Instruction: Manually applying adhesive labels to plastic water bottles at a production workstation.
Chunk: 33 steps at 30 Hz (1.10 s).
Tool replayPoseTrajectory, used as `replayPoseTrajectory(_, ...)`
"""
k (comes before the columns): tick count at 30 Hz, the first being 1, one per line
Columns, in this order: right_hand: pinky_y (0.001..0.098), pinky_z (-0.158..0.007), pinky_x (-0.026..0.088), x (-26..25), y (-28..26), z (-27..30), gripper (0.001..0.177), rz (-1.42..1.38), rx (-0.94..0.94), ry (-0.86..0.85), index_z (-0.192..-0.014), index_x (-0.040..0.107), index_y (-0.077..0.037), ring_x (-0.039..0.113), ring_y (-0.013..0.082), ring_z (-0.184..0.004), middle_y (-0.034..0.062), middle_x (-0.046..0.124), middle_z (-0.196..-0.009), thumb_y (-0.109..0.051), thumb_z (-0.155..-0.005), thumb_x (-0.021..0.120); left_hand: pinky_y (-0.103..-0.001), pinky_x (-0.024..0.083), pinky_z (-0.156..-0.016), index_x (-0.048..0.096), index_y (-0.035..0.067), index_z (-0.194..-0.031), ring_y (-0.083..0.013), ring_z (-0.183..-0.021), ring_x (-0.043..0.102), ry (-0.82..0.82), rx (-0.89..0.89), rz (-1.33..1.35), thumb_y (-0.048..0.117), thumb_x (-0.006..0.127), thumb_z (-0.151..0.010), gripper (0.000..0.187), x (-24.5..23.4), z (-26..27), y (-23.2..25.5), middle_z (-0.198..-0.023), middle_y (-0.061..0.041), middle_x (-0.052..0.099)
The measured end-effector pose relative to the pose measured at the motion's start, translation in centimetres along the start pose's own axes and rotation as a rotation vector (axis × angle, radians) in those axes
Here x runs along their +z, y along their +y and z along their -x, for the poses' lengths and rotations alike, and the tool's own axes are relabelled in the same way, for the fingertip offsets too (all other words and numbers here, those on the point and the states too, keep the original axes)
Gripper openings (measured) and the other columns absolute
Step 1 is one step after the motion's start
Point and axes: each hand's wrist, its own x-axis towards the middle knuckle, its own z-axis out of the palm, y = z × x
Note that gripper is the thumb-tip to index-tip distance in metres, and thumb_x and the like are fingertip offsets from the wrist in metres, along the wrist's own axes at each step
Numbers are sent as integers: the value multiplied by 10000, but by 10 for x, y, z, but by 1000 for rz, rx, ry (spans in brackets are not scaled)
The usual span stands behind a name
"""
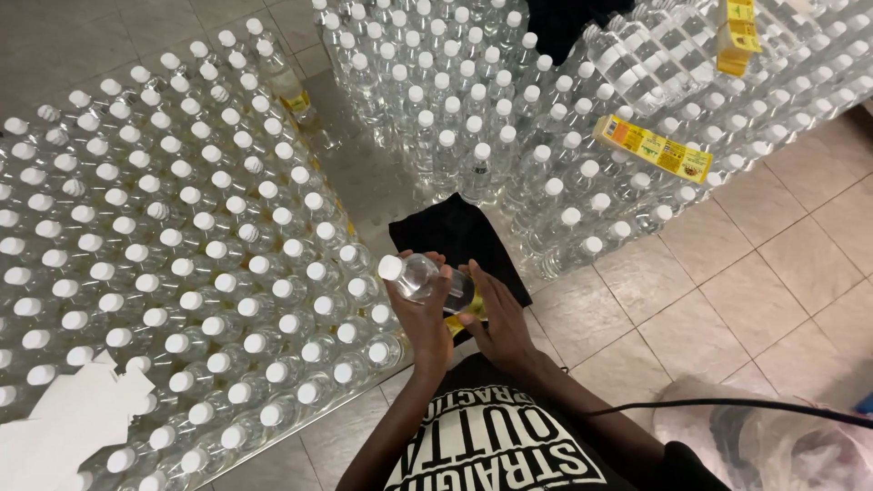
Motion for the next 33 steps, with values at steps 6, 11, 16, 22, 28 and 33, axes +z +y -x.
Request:
replayPoseTrajectory(6, 568, -1135, 502, -12, 10, -10, 835, -120, 93, -138, -1666, 424, 3, 626, 441, -1368, 222, 641, -1496, -581, -1078, 528, -398, 581, -1009, 529, 81, -1447, -205, -1142, 710, -40, -87, -12, 34, 880, -890, 660, 0, 6, 4, -1174, -137, 730)
replayPoseTrajectory(11, 575, -1123, 505, -29, 15, -23, 886, -275, 164, -256, -1666, 433, -20, 639, 459, -1360, 245, 624, -1543, -660, -1055, 480, -379, 595, -1002, 536, 74, -1438, -194, -1124, 720, -43, -108, -1, 36, 869, -890, 643, 12, 7, 6, -1177, -128, 744)
replayPoseTrajectory(16, 570, -1135, 499, -53, 41, -14, 883, -411, 261, -384, -1682, 434, -98, 638, 442, -1373, 238, 697, -1463, -674, -1017, 512, -412, 595, -1005, 552, 68, -1414, -232, -1123, 747, -159, -83, -28, 40, 864, -841, 653, 23, 5, 2, -1144, -157, 764)
replayPoseTrajectory(22, 624, -1164, 449, -115, 76, -26, 796, -323, 323, -385, -1569, 540, -65, 606, 471, -1399, 232, 647, -1517, -409, -925, 856, -610, 378, -1223, 617, 25, -1393, -500, -1534, 460, -565, 174, -339, 121, 936, -833, 652, 58, 5, 19, -1447, -238, 693)
replayPoseTrajectory(28, 472, -1057, 550, -149, 79, -55, 629, -382, 376, -214, -1369, 699, -114, 742, 219, -1153, 74, 792, -1165, -283, -806, 924, -688, 185, -1287, 553, 13, -1486, -564, -1625, 178, -726, 249, -385, 203, 932, -832, 780, 106, 9, -3, -1701, -311, 410)
replayPoseTrajectory(33, 410, -1065, 581, -168, 70, -69, 764, -415, 529, 94, -1361, 655, -66, 753, 262, -1202, 137, 781, -1230, -149, -681, 994, -635, 341, -1326, 491, 40, -1574, -463, -1638, 307, -568, 761, -549, 163, 892, -970, 735, 111, 31, -27, -1698, -221, 418)
